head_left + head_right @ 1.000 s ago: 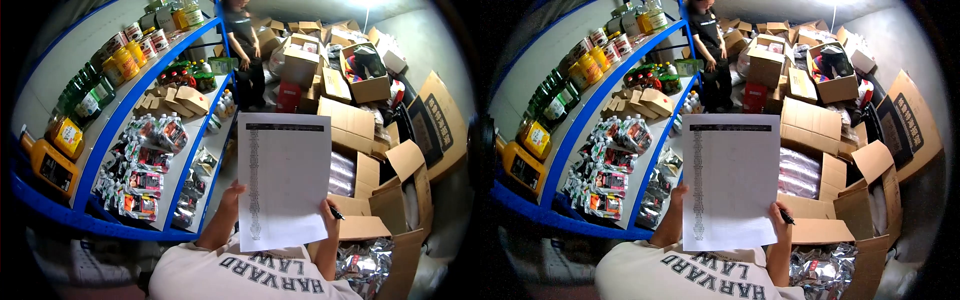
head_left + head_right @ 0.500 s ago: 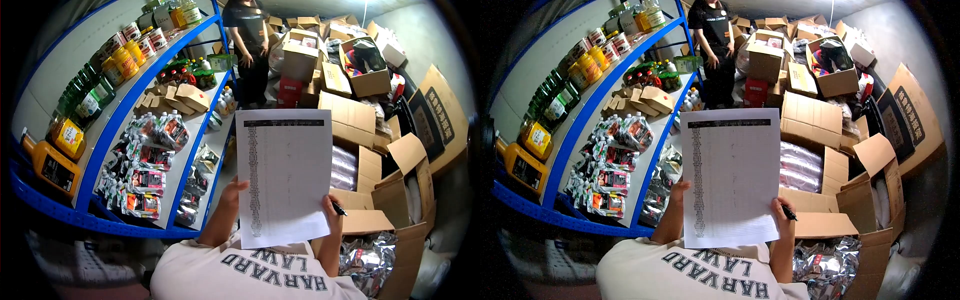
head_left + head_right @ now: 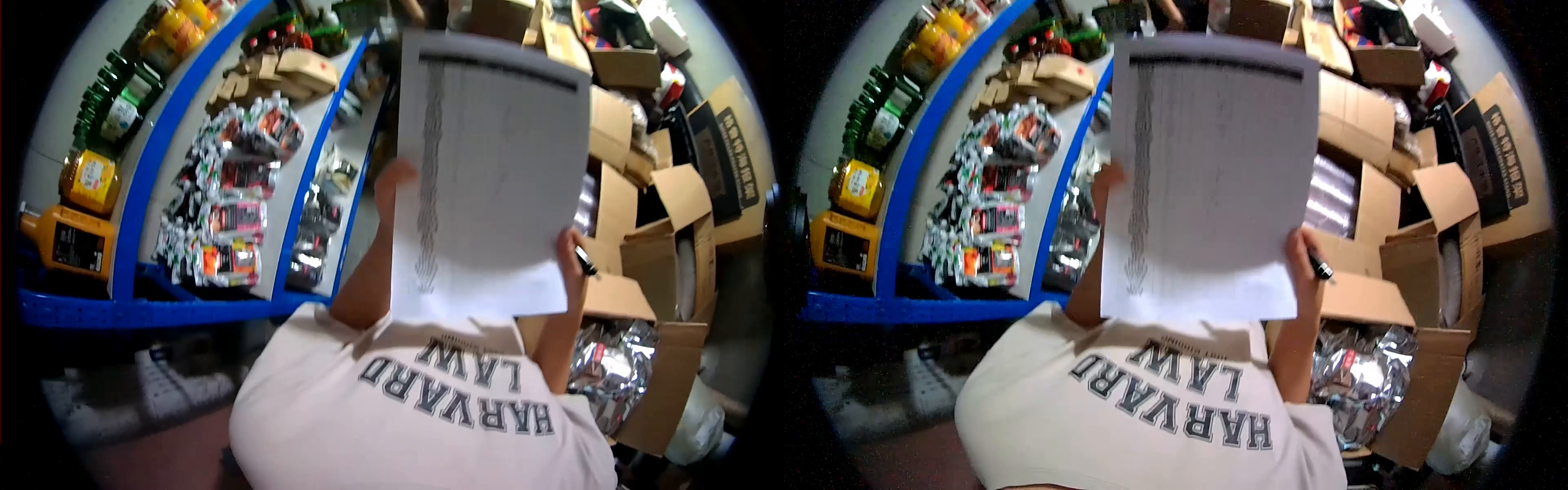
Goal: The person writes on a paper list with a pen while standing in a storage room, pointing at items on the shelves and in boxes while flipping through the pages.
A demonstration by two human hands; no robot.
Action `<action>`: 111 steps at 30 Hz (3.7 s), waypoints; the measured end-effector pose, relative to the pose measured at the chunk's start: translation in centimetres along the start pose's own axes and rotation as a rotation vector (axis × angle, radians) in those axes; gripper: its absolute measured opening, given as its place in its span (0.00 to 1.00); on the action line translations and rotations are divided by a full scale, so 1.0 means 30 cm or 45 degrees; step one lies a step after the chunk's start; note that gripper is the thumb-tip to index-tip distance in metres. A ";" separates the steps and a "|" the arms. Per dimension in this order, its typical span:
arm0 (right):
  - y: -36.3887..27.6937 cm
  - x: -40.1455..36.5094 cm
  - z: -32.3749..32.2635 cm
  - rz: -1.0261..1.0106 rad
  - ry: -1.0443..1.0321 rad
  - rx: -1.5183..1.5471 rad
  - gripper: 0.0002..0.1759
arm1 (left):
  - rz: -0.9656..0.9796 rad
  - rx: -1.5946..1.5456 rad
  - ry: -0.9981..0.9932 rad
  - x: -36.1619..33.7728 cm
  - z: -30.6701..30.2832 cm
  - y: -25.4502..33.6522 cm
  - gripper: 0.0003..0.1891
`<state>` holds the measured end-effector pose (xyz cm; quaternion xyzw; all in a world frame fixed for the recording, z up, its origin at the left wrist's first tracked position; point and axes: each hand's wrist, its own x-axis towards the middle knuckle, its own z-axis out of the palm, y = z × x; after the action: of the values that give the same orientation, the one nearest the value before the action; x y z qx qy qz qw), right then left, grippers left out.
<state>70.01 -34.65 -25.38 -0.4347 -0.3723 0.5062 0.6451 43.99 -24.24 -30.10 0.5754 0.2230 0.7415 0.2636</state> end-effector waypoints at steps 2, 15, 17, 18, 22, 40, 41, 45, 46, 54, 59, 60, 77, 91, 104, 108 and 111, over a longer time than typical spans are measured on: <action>-0.001 -0.006 -0.014 0.073 0.071 -0.009 0.12 | -0.087 -0.130 0.059 0.038 0.044 0.060 0.07; 0.009 0.011 0.024 -0.001 -0.307 0.955 0.30 | -0.300 -0.657 0.199 0.036 0.034 0.174 0.06; 0.027 0.010 -0.017 -0.056 -0.414 1.022 0.30 | -0.303 -0.683 0.208 0.034 0.033 0.177 0.06; 0.025 0.002 -0.017 -0.024 -0.339 0.927 0.29 | -0.310 -0.700 0.209 0.033 0.035 0.177 0.06; 0.022 -0.002 0.000 0.078 -0.116 0.641 0.26 | -0.320 -0.731 0.218 0.033 0.038 0.183 0.06; 0.029 0.007 0.035 0.105 -0.025 0.465 0.23 | -0.282 -0.811 0.287 0.038 0.085 0.181 0.05; 0.029 0.009 0.035 0.104 -0.022 0.461 0.23 | -0.281 -0.825 0.292 0.041 0.087 0.180 0.05; 0.036 0.019 0.042 0.105 -0.011 0.444 0.22 | -0.273 -0.907 0.310 0.041 0.101 0.180 0.05; 0.038 0.022 0.044 0.104 -0.014 0.443 0.22 | -0.265 -0.933 0.315 0.040 0.106 0.183 0.05; 0.043 0.009 0.061 0.140 -0.022 0.448 0.21 | -0.928 -1.902 0.061 0.126 0.099 0.284 0.12; 0.006 -0.011 0.084 0.221 -0.160 0.537 0.17 | -0.842 -1.796 0.053 0.080 0.042 0.206 0.15; 0.007 -0.016 0.081 0.239 -0.155 0.566 0.17 | -0.851 -1.813 0.009 0.079 0.031 0.200 0.15; 0.040 0.045 0.073 0.429 -0.442 0.656 0.27 | -0.803 -1.216 0.429 0.056 0.012 0.257 0.15; 0.285 0.142 0.180 0.611 -0.773 0.631 0.18 | -0.777 -1.140 0.788 -0.090 -0.179 0.377 0.15; 0.177 -0.208 0.712 0.899 -1.053 0.181 0.28 | -0.615 -1.092 0.940 -0.237 -0.613 0.699 0.16; 0.219 -0.285 0.732 0.834 -1.107 0.116 0.36 | -0.610 -1.089 0.941 -0.278 -0.679 0.745 0.16; 0.255 -0.331 0.749 0.843 -1.069 0.070 0.37 | -0.611 -1.106 0.926 -0.294 -0.713 0.764 0.16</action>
<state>44.72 -39.39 -25.22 -0.2720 -0.4278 0.8226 0.2576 21.91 -47.99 -27.16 0.0593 0.0994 0.8333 0.5405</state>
